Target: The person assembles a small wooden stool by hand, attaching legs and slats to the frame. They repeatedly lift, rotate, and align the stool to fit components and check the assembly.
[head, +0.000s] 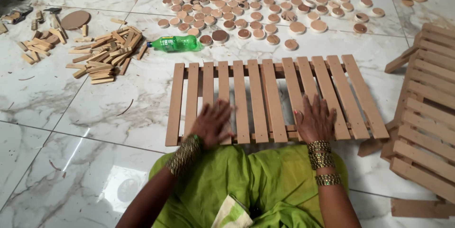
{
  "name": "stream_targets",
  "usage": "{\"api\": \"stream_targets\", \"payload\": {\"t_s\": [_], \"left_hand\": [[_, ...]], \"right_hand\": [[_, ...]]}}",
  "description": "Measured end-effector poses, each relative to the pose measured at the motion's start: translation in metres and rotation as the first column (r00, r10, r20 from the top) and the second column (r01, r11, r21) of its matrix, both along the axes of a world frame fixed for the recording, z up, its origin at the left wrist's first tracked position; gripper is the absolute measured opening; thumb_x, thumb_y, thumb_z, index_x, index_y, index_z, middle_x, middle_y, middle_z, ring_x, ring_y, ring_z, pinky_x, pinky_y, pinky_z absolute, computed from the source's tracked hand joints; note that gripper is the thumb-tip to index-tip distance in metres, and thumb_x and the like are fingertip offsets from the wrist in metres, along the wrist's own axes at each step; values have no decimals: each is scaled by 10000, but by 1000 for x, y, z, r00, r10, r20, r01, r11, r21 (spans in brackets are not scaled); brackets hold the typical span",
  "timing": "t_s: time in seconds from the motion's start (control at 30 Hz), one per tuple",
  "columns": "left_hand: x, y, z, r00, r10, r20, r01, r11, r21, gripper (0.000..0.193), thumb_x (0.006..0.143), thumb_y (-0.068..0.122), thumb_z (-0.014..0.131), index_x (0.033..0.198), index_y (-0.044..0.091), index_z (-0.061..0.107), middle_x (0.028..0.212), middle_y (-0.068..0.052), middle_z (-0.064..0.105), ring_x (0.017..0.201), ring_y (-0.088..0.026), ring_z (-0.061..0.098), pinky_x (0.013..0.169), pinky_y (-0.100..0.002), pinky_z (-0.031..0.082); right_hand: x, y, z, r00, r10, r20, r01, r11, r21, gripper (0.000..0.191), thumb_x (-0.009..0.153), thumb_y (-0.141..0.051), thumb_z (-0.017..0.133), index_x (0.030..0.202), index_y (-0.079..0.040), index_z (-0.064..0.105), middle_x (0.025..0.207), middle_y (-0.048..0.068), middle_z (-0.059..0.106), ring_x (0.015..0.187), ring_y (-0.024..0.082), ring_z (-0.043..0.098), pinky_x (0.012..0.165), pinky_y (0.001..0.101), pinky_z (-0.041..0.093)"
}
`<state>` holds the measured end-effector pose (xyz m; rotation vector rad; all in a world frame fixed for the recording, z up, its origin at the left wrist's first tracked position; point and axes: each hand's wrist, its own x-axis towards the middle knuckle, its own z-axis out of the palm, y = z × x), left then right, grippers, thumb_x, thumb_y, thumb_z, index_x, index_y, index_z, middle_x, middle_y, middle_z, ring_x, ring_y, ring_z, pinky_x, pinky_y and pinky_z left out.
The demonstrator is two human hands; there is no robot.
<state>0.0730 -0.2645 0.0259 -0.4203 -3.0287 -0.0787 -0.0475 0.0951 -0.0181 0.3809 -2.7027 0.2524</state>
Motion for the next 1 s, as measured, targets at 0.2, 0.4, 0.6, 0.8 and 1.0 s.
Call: {"api": "stream_targets", "payload": {"t_s": [0.2, 0.4, 0.6, 0.8, 1.0], "left_hand": [[11, 35, -5, 962, -265, -73, 262, 964, -45, 909, 943, 784, 277, 1654, 235, 136, 1722, -70, 134, 1575, -317, 83, 1252, -535, 55], [-44, 113, -23, 912, -406, -66, 408, 912, 37, 892, 979, 741, 271, 1657, 173, 153, 1717, -101, 156, 1582, -297, 142, 1264, -533, 85], [-108, 168, -32, 915, -379, -138, 392, 917, 75, 851, 980, 666, 357, 1646, 166, 184, 1724, -102, 178, 1583, -289, 165, 1266, -518, 117], [-165, 208, -23, 881, -461, -108, 467, 883, 37, 822, 986, 650, 343, 1642, 186, 168, 1721, -71, 163, 1578, -269, 162, 1265, -512, 109], [-240, 233, -7, 959, -282, 30, 279, 958, 67, 802, 985, 662, 317, 1636, 224, 147, 1713, -76, 115, 1570, -277, 109, 1257, -508, 76]], "right_hand": [[0, -2, 3, 1000, -11, 14, 11, 1000, 5, 671, 982, -483, 502, 1563, -157, 427, 1658, 198, 321, 1514, 429, 270, 1182, 691, 150], [-2, 1, 2, 999, -11, 45, 16, 994, -104, 662, 1033, -454, 438, 1607, -139, 338, 1663, 178, 318, 1526, 400, 271, 1203, 660, 139], [-2, 18, 2, 996, 86, -11, -80, 863, -498, 651, 1106, -430, 326, 1655, -102, 202, 1685, 175, 305, 1569, 361, 274, 1243, 569, 165], [4, 19, 11, 966, 252, 55, -86, 517, -851, 726, 1064, -517, 325, 1643, -116, 150, 1689, 216, 240, 1537, 359, 315, 1158, 430, 375], [15, 18, 20, 972, 235, -4, -139, 558, -818, 762, 1080, -546, 279, 1658, -77, 118, 1712, 229, 205, 1581, 376, 218, 1233, 459, 240]]}}
